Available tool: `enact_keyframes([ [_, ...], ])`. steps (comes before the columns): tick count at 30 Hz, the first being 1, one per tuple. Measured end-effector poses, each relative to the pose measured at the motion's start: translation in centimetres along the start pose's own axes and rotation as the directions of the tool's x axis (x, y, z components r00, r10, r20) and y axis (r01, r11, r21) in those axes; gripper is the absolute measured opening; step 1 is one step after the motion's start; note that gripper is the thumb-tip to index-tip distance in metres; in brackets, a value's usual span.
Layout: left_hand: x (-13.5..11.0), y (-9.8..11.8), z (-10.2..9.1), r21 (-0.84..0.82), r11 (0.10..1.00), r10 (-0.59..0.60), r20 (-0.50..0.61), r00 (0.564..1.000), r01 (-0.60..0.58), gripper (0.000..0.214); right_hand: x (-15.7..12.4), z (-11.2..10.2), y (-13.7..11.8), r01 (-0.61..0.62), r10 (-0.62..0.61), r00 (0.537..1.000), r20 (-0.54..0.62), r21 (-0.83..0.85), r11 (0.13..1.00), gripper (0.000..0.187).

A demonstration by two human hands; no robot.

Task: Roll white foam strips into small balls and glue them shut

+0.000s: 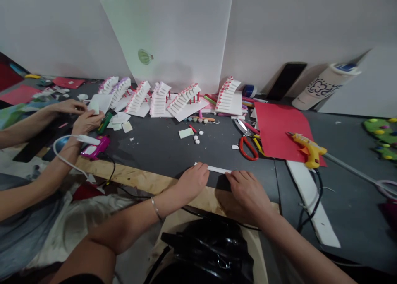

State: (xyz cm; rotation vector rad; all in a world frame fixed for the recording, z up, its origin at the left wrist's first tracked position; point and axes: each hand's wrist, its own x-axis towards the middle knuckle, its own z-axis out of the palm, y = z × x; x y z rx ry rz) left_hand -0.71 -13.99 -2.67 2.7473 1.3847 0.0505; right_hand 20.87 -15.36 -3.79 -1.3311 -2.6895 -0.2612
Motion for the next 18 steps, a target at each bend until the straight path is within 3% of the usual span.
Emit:
enact_keyframes([
  [5,0.7,-0.7,0.9,-0.047,0.999,-0.013,-0.046,0.999,0.011,0.017,0.4,0.1,1.0,0.022,-0.022,1.0,-0.001,0.092,0.995,0.023],
  [12,1.6,-2.1,1.1,-0.209,0.978,-0.046,-0.079,0.996,0.029,0.015,1.1,0.7,2.5,0.148,-0.132,0.986,-0.105,0.156,0.977,0.019],
  [18,1.7,-2.5,1.6,-0.166,0.985,0.029,-0.086,0.996,-0.043,0.013,0.4,1.3,2.6,0.149,-0.134,0.986,-0.095,0.162,0.975,0.024],
])
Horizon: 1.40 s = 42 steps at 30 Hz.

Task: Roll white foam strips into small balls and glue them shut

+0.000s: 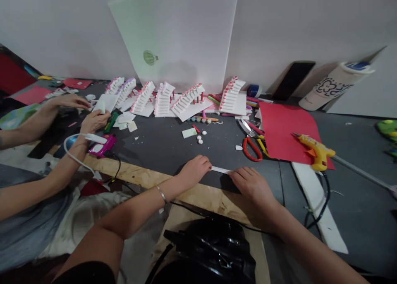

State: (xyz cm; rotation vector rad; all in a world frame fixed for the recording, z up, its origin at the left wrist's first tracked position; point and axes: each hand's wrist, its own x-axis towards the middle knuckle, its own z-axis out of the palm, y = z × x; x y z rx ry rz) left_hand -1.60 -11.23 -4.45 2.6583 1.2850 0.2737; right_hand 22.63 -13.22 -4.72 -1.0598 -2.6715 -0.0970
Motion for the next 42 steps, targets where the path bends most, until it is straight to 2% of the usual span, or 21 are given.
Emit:
enact_keyframes([
  [3,-0.1,-0.1,0.2,0.018,0.999,0.034,-0.035,0.999,-0.033,0.018,-0.1,0.4,-0.1,-0.031,0.03,0.999,-0.038,-0.003,1.0,0.025],
  [8,-0.1,-0.4,0.2,-0.088,0.995,0.04,-0.052,0.998,-0.044,0.015,0.3,1.0,-0.4,-0.098,0.1,0.988,-0.119,0.024,0.995,0.024],
  [17,0.0,-0.2,0.4,-0.092,0.996,-0.018,-0.053,0.998,0.014,0.021,0.4,1.0,-0.3,-0.229,0.237,0.967,-0.095,0.089,0.969,0.023],
  [22,0.3,0.1,0.2,-0.089,0.994,-0.064,-0.021,0.998,0.061,0.019,0.3,0.9,-0.2,-0.305,0.318,0.944,-0.092,0.133,0.943,0.022],
  [27,1.1,0.1,-0.6,-0.055,0.995,-0.083,0.062,0.995,0.086,0.018,0.3,0.7,0.3,-0.352,0.366,0.925,-0.099,0.14,0.926,0.029],
  [31,1.3,-0.2,-1.2,-0.017,0.999,-0.044,0.105,0.993,0.046,0.019,0.4,0.7,0.6,-0.364,0.376,0.923,-0.078,0.135,0.922,0.03],
  [36,0.0,-1.2,-1.5,-0.016,0.999,0.039,0.073,0.997,-0.038,0.017,0.4,0.7,0.7,-0.362,0.374,0.924,-0.079,0.131,0.923,0.03],
  [39,-0.5,-1.4,-1.5,-0.069,0.998,-0.005,0.032,0.999,0.007,0.02,0.4,0.6,0.6,-0.364,0.376,0.923,-0.078,0.135,0.922,0.028],
  [42,-0.4,-1.4,-1.6,-0.162,0.98,-0.114,0.028,0.993,0.117,0.018,0.4,0.5,0.7,-0.368,0.381,0.921,-0.078,0.145,0.918,0.026],
])
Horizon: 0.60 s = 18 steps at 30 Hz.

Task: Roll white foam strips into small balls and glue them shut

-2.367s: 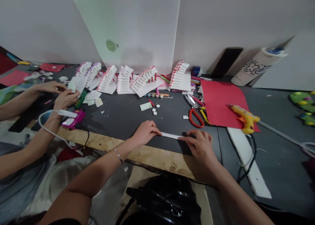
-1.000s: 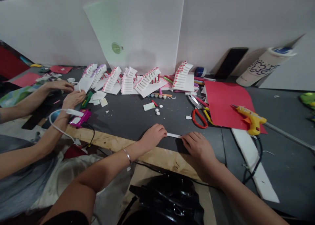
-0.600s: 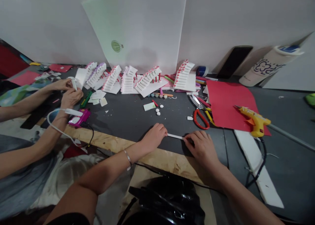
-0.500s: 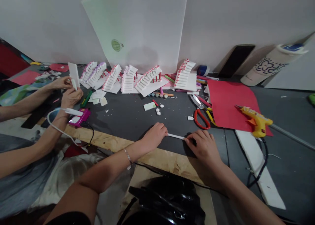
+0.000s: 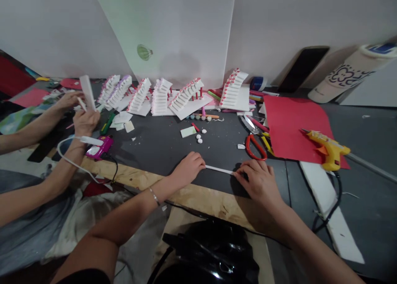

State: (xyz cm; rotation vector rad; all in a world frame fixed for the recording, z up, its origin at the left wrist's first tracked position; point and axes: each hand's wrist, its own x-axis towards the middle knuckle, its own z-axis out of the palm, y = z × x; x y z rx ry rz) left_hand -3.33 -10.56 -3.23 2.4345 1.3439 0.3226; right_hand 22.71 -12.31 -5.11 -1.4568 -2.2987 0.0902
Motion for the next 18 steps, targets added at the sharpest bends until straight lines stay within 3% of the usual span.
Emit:
enact_keyframes([
  [5,0.7,0.2,-1.0,-0.035,0.983,-0.177,0.09,0.98,0.181,0.016,0.4,-0.2,0.3,-0.013,0.013,1.0,0.025,0.026,1.0,0.027],
  [13,2.9,0.4,-2.9,0.026,0.97,-0.238,0.309,0.921,0.242,0.014,1.1,-0.2,0.9,-0.008,0.004,0.995,0.098,0.035,0.999,0.028],
  [18,2.8,0.1,-2.8,0.007,0.97,-0.236,0.283,0.93,0.244,0.011,1.1,-0.1,0.9,-0.006,0.004,0.994,0.108,0.019,1.0,0.026],
])
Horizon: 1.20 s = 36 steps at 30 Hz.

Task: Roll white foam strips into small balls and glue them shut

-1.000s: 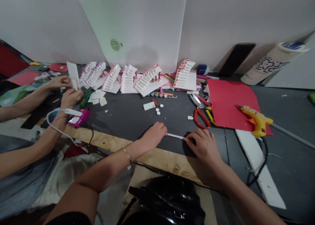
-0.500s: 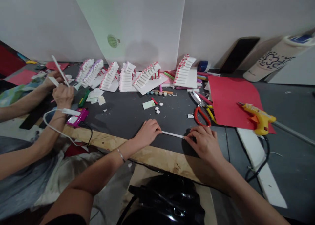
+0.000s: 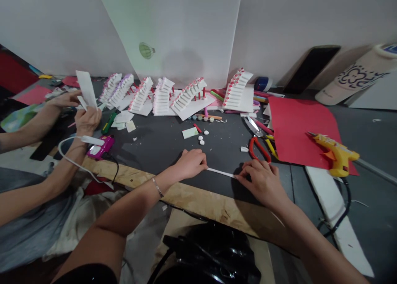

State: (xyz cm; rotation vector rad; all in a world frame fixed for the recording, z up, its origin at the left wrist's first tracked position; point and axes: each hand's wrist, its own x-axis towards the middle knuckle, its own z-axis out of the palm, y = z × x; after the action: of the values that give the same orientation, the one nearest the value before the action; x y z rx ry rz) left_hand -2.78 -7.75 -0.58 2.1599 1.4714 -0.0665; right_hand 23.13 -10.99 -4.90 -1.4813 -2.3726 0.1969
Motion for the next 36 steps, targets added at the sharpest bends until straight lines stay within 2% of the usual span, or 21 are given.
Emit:
enact_keyframes([
  [2,-0.4,-0.3,0.4,-0.034,0.999,0.038,-0.058,0.998,-0.04,0.009,-0.1,0.0,-0.2,0.014,-0.014,1.0,-0.019,0.0,1.0,0.024],
  [5,-0.9,-0.7,1.2,-0.024,0.986,0.162,-0.149,0.976,-0.167,0.011,-0.2,-0.2,-0.7,0.025,-0.025,0.999,-0.041,-0.003,1.0,0.018],
  [8,-1.4,-0.5,1.9,0.147,0.954,0.29,-0.215,0.933,-0.262,0.017,-0.3,-0.5,-1.7,0.04,-0.04,0.999,-0.032,-0.021,0.999,0.014],
  [11,-1.9,0.5,2.3,0.369,0.881,0.381,-0.184,0.906,-0.296,0.017,-0.4,-0.9,-2.8,0.091,-0.09,0.996,0.014,-0.075,0.993,0.017],
  [13,-2.3,1.4,2.6,0.453,0.847,0.371,-0.129,0.919,-0.278,0.016,-0.5,-1.1,-3.4,0.128,-0.122,0.991,0.058,-0.119,0.985,0.018],
  [15,-2.8,2.3,3.1,0.493,0.84,0.311,-0.096,0.946,-0.226,0.014,-0.8,-1.1,-3.8,0.154,-0.142,0.986,0.084,-0.156,0.976,0.019],
  [21,-3.5,3.2,4.0,0.54,0.83,0.245,-0.13,0.961,-0.138,0.022,-1.7,-0.3,-3.5,0.197,-0.189,0.98,0.057,-0.194,0.961,0.026],
  [24,-3.3,3.3,3.8,0.522,0.842,0.232,-0.128,0.964,-0.134,0.015,-1.4,-0.2,-2.9,0.227,-0.224,0.974,0.037,-0.137,0.964,0.021],
  [27,-3.0,3.4,3.5,0.516,0.845,0.238,-0.125,0.963,-0.142,0.013,-0.5,-0.3,-2.5,0.254,-0.253,0.967,0.027,-0.1,0.962,0.023],
  [31,-2.7,3.1,3.6,0.528,0.83,0.293,-0.143,0.945,-0.177,0.015,0.2,-0.2,-2.4,0.303,-0.302,0.953,0.033,-0.165,0.939,0.026],
  [36,-2.6,2.3,4.1,0.534,0.818,0.349,-0.167,0.922,-0.213,0.014,-0.1,0.3,-2.7,0.296,-0.319,0.946,-0.063,-0.238,0.925,0.028],
])
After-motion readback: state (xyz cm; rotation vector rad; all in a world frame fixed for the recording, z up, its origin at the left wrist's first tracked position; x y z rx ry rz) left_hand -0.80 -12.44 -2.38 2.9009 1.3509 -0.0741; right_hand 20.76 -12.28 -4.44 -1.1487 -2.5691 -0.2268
